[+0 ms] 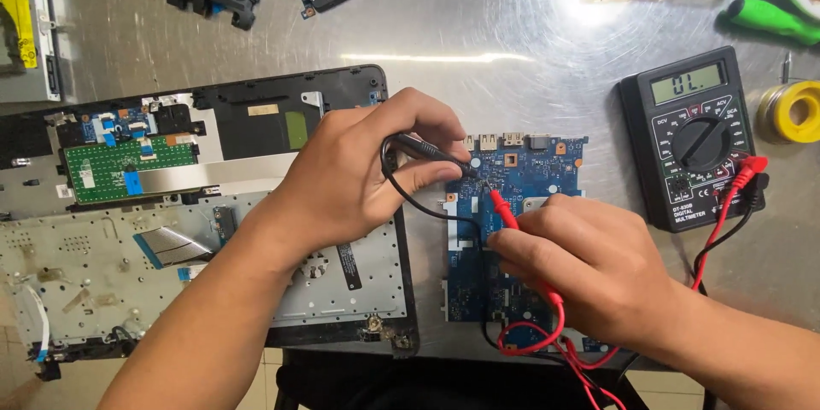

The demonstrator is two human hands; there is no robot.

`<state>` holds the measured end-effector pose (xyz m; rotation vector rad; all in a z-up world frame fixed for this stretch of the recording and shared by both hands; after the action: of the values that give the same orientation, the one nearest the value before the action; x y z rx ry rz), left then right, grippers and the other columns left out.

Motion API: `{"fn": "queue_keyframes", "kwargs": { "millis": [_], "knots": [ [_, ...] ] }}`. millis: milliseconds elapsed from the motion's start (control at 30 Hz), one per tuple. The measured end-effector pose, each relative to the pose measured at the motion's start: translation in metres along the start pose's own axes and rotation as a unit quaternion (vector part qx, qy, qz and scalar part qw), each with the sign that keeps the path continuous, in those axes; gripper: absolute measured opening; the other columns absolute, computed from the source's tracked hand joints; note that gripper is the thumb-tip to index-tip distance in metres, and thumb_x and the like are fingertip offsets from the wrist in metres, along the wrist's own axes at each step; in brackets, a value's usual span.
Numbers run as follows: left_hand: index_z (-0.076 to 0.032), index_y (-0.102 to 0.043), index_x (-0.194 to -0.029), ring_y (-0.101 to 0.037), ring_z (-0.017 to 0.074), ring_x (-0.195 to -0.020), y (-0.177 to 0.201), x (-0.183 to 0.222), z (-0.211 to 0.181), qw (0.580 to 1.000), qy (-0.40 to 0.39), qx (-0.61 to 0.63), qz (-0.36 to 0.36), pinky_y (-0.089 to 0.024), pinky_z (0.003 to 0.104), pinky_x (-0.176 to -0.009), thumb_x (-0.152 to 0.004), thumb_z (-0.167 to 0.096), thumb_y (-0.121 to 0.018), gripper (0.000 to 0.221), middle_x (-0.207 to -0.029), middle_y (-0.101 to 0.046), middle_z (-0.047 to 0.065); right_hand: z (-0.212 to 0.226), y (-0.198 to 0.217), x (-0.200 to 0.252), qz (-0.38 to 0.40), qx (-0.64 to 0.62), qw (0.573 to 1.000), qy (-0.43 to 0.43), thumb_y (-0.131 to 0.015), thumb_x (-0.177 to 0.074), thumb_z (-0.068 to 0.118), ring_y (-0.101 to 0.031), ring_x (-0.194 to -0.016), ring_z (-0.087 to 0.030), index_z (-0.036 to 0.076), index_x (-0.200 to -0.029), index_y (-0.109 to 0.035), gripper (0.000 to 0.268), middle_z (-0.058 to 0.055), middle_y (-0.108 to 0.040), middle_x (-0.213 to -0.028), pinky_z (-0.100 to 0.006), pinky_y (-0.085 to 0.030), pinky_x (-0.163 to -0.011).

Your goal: Testing a laptop motherboard with a digital multimeter to diagnose electrical faults.

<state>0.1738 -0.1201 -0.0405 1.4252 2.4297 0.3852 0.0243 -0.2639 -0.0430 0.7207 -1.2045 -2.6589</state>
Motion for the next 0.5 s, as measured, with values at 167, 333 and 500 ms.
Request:
{"fn": "queue_keyframes", "kwargs": {
  "millis": [167, 333, 500],
  "knots": [
    [-0.004, -0.057, -0.114, -0.077, 0.0206, -0.097, -0.0006, 0.0006, 0.0013, 1.000, -0.012, -0.004, 0.002, -0.063, 0.031, -0.094, -0.098, -0.009, -0.071, 0.022, -0.103, -0.075, 0.009, 0.0011, 0.0016, -0.0025, 0.001, -0.012, 1.000, 0.007, -0.060, -0.100, 0.010, -0.050, -0.062, -0.027, -0.003, -0.107, -0.064, 0.015, -0.014, -0.058, -0.085, -0.038, -0.040, -0.053],
    [-0.004, -0.057, -0.113, -0.077, 0.0200, -0.096, -0.0004, 0.0010, 0.0014, 1.000, -0.016, -0.003, 0.000, -0.064, 0.030, -0.093, -0.098, -0.009, -0.071, 0.021, -0.102, -0.076, 0.009, 0.0008, 0.0014, -0.0027, -0.002, -0.011, 1.000, 0.008, -0.059, -0.100, 0.011, -0.051, -0.062, -0.027, -0.003, -0.107, -0.064, 0.017, -0.015, -0.059, -0.085, -0.038, -0.041, -0.053],
    [-0.004, -0.057, -0.114, -0.077, 0.0201, -0.096, -0.0001, 0.0008, 0.0008, 1.000, -0.019, -0.010, 0.002, -0.064, 0.030, -0.093, -0.097, -0.010, -0.071, 0.022, -0.102, -0.076, 0.009, 0.0002, 0.0017, -0.0026, -0.001, -0.014, 1.000, 0.004, -0.058, -0.101, 0.012, -0.051, -0.062, -0.027, -0.003, -0.107, -0.064, 0.017, -0.014, -0.060, -0.086, -0.038, -0.042, -0.054]
  ]
}}
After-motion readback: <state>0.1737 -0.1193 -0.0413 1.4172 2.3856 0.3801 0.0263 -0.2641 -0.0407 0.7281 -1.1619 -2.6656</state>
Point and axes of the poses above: each hand's wrist, its own x-axis away from the middle knuckle, its own y-axis out of the back of the hand, z = x × y, the point moved 5 cm from there along -x, towards the middle knuckle
